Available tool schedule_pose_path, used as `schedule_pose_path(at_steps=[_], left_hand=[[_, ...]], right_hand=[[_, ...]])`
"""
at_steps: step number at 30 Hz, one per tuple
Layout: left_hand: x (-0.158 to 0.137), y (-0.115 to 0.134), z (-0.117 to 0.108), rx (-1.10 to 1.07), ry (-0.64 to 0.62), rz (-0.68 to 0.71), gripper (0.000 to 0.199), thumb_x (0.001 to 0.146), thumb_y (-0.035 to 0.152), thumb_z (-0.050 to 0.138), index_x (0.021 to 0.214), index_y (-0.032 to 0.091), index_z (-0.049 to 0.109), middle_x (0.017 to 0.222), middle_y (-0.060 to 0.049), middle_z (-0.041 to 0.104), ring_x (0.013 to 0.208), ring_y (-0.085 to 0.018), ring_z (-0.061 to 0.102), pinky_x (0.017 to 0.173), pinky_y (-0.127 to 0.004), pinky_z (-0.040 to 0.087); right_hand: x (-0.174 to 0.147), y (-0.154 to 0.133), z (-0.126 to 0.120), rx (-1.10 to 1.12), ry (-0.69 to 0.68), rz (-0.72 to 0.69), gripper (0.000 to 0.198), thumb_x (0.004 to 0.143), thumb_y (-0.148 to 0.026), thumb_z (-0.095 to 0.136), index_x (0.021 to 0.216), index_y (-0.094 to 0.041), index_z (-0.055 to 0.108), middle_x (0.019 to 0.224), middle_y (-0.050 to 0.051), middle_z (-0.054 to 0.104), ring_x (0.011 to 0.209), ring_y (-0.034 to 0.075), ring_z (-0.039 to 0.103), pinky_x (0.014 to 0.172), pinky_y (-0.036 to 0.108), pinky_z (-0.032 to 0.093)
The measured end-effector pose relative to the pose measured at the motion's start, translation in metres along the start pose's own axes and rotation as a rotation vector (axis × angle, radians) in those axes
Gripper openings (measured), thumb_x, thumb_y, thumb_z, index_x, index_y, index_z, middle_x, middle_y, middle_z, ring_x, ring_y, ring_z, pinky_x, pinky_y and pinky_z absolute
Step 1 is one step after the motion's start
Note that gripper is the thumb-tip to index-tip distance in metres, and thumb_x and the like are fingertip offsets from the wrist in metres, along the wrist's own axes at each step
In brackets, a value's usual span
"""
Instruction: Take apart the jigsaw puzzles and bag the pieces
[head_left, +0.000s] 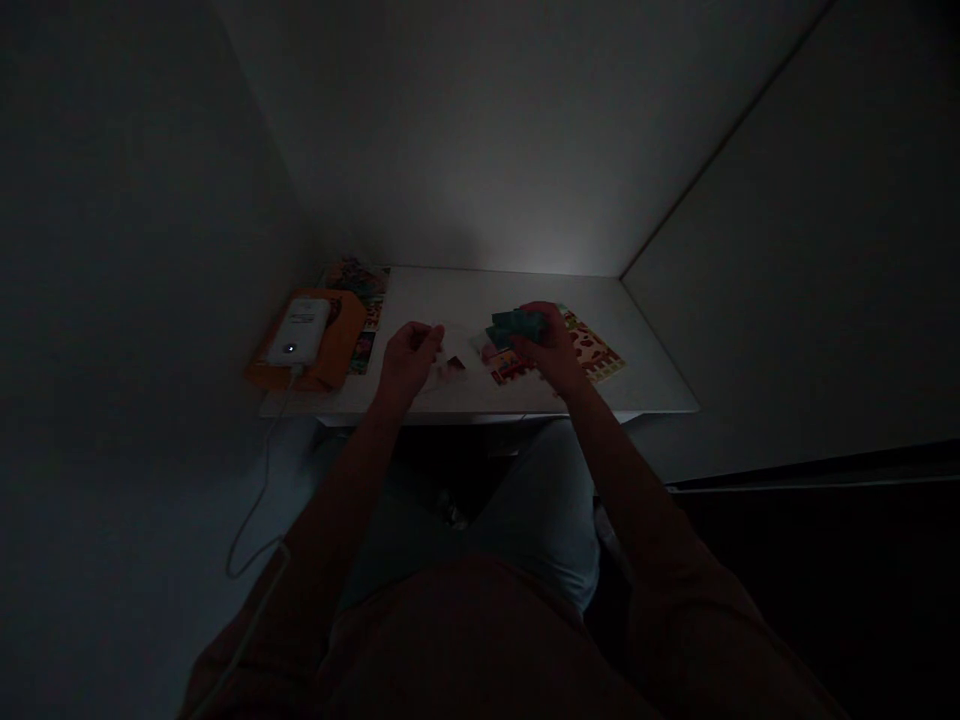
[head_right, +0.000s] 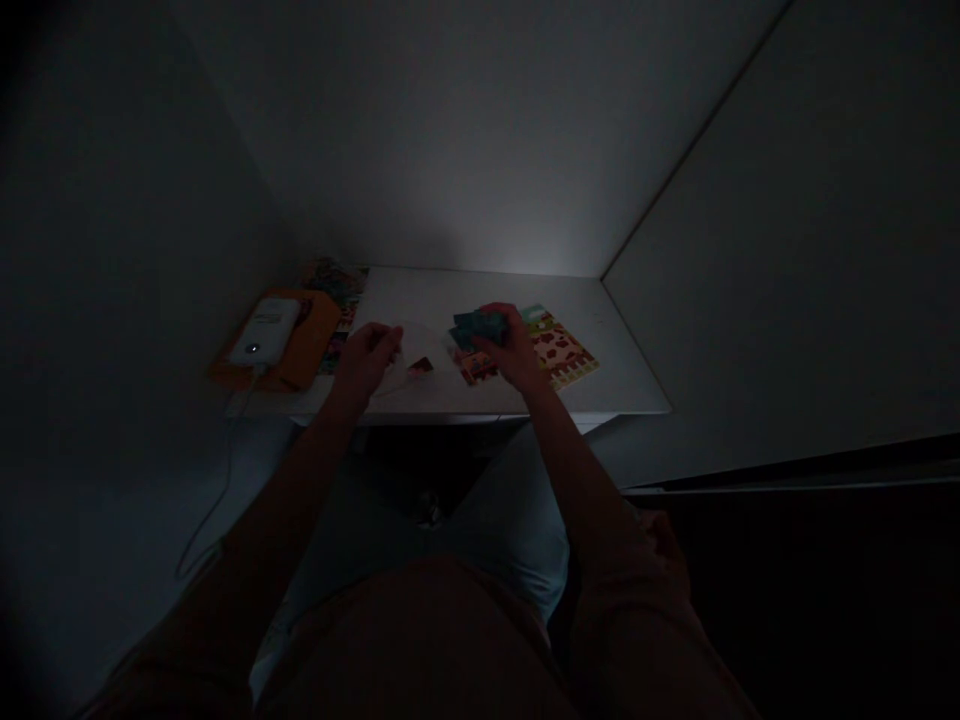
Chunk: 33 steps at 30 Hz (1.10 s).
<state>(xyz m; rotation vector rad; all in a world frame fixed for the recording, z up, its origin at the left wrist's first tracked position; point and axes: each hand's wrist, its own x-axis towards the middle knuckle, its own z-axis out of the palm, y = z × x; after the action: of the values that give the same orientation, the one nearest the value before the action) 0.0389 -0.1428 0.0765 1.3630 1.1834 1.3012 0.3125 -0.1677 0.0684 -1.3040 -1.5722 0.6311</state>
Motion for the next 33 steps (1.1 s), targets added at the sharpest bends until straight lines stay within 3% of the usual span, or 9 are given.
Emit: schedule_pose_path(at_steps=[4, 8, 14, 18, 21, 24, 27, 30, 33], left_hand=[[0.002, 0.007, 0.003, -0.023, 0.064, 0.053, 0.032, 0.099, 0.044, 0.081, 0.082, 0.025, 0.062, 0.074, 0.003, 0.065, 0.07, -0.015, 0.062, 0.07, -0.029, 0.05], [0.0, 0.002, -0.007, -0.028, 0.13, 0.097, 0.035, 0.101, 0.052, 0.08, 0.086, 0.026, 0.061, 0.075, 0.003, 0.061, 0.072, -0.016, 0.06, 0.072, -0.03, 0.051], [-0.005, -0.028, -0.037, 0.051, 0.109, 0.125, 0.047, 0.094, 0.069, 0.083, 0.09, 0.027, 0.063, 0.082, 0.0, 0.064, 0.076, -0.018, 0.063, 0.07, -0.032, 0.053], [-0.004, -0.046, -0.043, 0.003, 0.097, 0.083, 0.048, 0.094, 0.069, 0.083, 0.092, 0.026, 0.061, 0.081, 0.0, 0.068, 0.075, -0.017, 0.068, 0.071, -0.031, 0.056], [-0.004, -0.048, -0.035, -0.022, 0.083, 0.062, 0.046, 0.093, 0.065, 0.083, 0.093, 0.026, 0.059, 0.078, 0.001, 0.068, 0.069, -0.016, 0.066, 0.066, -0.03, 0.053], [-0.004, -0.041, -0.021, -0.052, 0.075, 0.07, 0.044, 0.092, 0.063, 0.083, 0.092, 0.027, 0.057, 0.08, 0.002, 0.066, 0.07, -0.016, 0.064, 0.064, -0.029, 0.052], [-0.005, -0.032, -0.011, -0.009, 0.045, 0.159, 0.038, 0.095, 0.06, 0.081, 0.094, 0.027, 0.06, 0.087, -0.001, 0.069, 0.083, -0.018, 0.069, 0.078, -0.031, 0.057], [-0.009, -0.026, -0.011, 0.119, 0.007, 0.264, 0.031, 0.097, 0.052, 0.081, 0.094, 0.027, 0.064, 0.093, -0.002, 0.073, 0.093, -0.02, 0.071, 0.094, -0.034, 0.057], [-0.016, -0.025, -0.016, 0.177, 0.012, 0.262, 0.027, 0.098, 0.049, 0.079, 0.093, 0.027, 0.066, 0.094, -0.003, 0.074, 0.096, -0.021, 0.071, 0.097, -0.035, 0.057]], right_hand=[[0.014, -0.035, 0.034, -0.104, -0.178, -0.277, 0.051, 0.102, -0.042, 0.078, 0.151, -0.035, 0.068, 0.14, 0.009, 0.072, 0.127, 0.03, 0.071, 0.114, 0.048, 0.061], [0.012, -0.034, 0.035, -0.175, -0.052, -0.279, 0.039, 0.109, -0.044, 0.072, 0.147, -0.034, 0.073, 0.131, 0.009, 0.073, 0.114, 0.028, 0.073, 0.108, 0.046, 0.063], [-0.036, 0.032, -0.046, -0.441, -0.008, -0.018, 0.025, 0.106, -0.046, 0.069, 0.117, -0.027, 0.081, 0.122, 0.012, 0.081, 0.115, 0.033, 0.076, 0.111, 0.052, 0.062], [-0.091, 0.071, -0.099, -0.662, -0.019, 0.081, 0.043, 0.094, -0.046, 0.082, 0.134, -0.029, 0.082, 0.146, 0.016, 0.078, 0.14, 0.04, 0.072, 0.124, 0.061, 0.056], [-0.125, 0.085, -0.116, -0.758, -0.14, 0.07, 0.067, 0.091, -0.046, 0.088, 0.155, -0.034, 0.074, 0.169, 0.013, 0.068, 0.158, 0.04, 0.062, 0.131, 0.062, 0.05], [-0.143, 0.089, -0.109, -0.842, -0.138, 0.089, 0.069, 0.095, -0.045, 0.086, 0.161, -0.034, 0.071, 0.175, 0.013, 0.063, 0.163, 0.039, 0.057, 0.133, 0.063, 0.044], [-0.149, 0.087, -0.087, -0.896, -0.046, 0.146, 0.058, 0.099, -0.045, 0.084, 0.156, -0.034, 0.075, 0.171, 0.014, 0.066, 0.159, 0.042, 0.058, 0.129, 0.063, 0.044], [-0.153, 0.081, -0.062, -0.908, 0.029, 0.19, 0.049, 0.102, -0.046, 0.083, 0.15, -0.037, 0.08, 0.16, 0.014, 0.073, 0.151, 0.043, 0.06, 0.124, 0.063, 0.044], [-0.155, 0.074, -0.045, -0.894, 0.059, 0.192, 0.032, 0.106, -0.045, 0.078, 0.137, -0.041, 0.085, 0.151, 0.012, 0.077, 0.148, 0.042, 0.06, 0.122, 0.062, 0.04]])
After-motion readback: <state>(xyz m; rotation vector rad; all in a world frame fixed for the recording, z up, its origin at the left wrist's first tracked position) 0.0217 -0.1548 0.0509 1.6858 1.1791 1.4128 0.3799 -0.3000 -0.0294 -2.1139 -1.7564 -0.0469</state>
